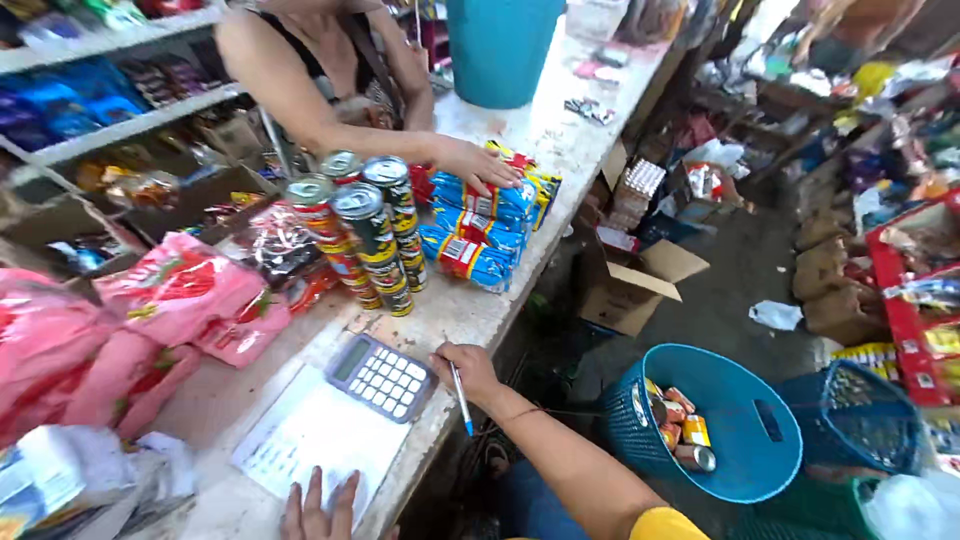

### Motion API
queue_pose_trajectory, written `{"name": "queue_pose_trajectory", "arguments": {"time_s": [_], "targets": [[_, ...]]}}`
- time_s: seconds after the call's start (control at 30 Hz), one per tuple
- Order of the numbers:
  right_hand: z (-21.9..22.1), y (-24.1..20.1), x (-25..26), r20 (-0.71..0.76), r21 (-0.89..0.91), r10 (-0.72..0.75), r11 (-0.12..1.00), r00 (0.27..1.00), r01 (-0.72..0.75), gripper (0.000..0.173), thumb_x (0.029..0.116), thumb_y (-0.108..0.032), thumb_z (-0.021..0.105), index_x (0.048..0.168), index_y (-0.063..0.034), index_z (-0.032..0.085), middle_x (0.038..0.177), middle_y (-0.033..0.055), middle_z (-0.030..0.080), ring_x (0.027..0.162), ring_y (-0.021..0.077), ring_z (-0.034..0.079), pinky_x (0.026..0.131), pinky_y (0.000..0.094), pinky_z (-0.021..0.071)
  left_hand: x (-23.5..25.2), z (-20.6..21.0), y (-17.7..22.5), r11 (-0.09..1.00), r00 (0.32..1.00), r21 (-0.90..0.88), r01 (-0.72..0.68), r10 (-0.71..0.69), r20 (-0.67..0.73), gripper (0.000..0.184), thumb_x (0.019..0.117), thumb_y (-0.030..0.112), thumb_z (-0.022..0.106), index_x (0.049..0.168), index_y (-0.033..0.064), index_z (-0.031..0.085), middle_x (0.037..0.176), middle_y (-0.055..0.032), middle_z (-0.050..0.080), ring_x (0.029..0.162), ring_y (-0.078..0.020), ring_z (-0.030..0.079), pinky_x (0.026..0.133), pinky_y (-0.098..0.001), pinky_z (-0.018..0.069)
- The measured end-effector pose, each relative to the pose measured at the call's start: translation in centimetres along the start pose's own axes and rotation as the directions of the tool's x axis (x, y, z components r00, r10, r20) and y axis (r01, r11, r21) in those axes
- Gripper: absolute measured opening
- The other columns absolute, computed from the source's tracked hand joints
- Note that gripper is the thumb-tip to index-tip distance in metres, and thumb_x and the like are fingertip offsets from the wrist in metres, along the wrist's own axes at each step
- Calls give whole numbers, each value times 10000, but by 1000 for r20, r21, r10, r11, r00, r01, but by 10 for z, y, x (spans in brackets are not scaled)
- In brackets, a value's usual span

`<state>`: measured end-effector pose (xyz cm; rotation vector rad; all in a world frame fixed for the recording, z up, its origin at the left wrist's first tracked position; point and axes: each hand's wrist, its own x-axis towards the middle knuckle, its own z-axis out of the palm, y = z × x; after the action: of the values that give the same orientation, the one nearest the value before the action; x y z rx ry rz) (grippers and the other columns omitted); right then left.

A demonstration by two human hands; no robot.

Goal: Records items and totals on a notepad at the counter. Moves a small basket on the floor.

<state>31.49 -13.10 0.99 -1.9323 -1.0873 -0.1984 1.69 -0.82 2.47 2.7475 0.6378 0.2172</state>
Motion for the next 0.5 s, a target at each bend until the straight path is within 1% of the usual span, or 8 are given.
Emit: {"name": "queue_pose_trajectory", "arguments": {"time_s": [0.07, 0.13, 0.23, 0.4, 0.5], "targets": [[3, 1, 0, -6, -70, -28, 997, 1000, 27, 317, 1010, -255, 576, 851, -20, 716, 694, 119, 687, 653, 263, 703, 609, 463, 566, 0, 2, -2, 1000, 1000, -20, -7, 6, -20, 874, 772, 645, 732, 1452, 122, 562, 1586, -369, 288, 1444, -633, 241, 1143, -730, 232], [4, -1, 2, 25, -147, -19, 989, 1000, 22, 332, 1014, -275, 558, 849, -28, 706, 691, 120, 680, 658, 274, 703, 605, 474, 560, 0, 2, -3, 999, 1000, -37, -9, 9, -22, 873, 773, 629, 747, 1462, 128, 554, 1600, -353, 276, 1463, -615, 223, 1154, -731, 214], [0, -8, 3, 106, -205, 78, 977, 991, -55, 356, 1021, -293, 544, 899, -10, 723, 751, 151, 707, 732, 315, 725, 672, 526, 568, -1, 1, -1, 999, 1000, -50, 1, -1, -6, 876, 779, 620, 754, 1477, 135, 541, 1622, -327, 256, 1488, -580, 208, 1168, -724, 192], [-1, -15, 7, 152, -291, 145, 952, 978, -96, 380, 1030, -318, 525, 937, -5, 720, 799, 171, 719, 786, 344, 733, 713, 549, 563, -2, 2, -3, 996, 999, -85, -1, -2, -32, 854, 782, 615, 756, 1470, 152, 556, 1620, -315, 275, 1496, -553, 223, 1183, -700, 181], [-1, -17, 9, 172, -333, 179, 936, 969, -114, 394, 1037, -338, 512, 965, -13, 724, 834, 177, 728, 829, 353, 737, 736, 560, 564, 0, 6, -6, 997, 1000, -76, -15, 13, -23, 847, 790, 642, 731, 1470, 166, 558, 1624, -273, 306, 1509, -524, 222, 1191, -683, 186]]}}
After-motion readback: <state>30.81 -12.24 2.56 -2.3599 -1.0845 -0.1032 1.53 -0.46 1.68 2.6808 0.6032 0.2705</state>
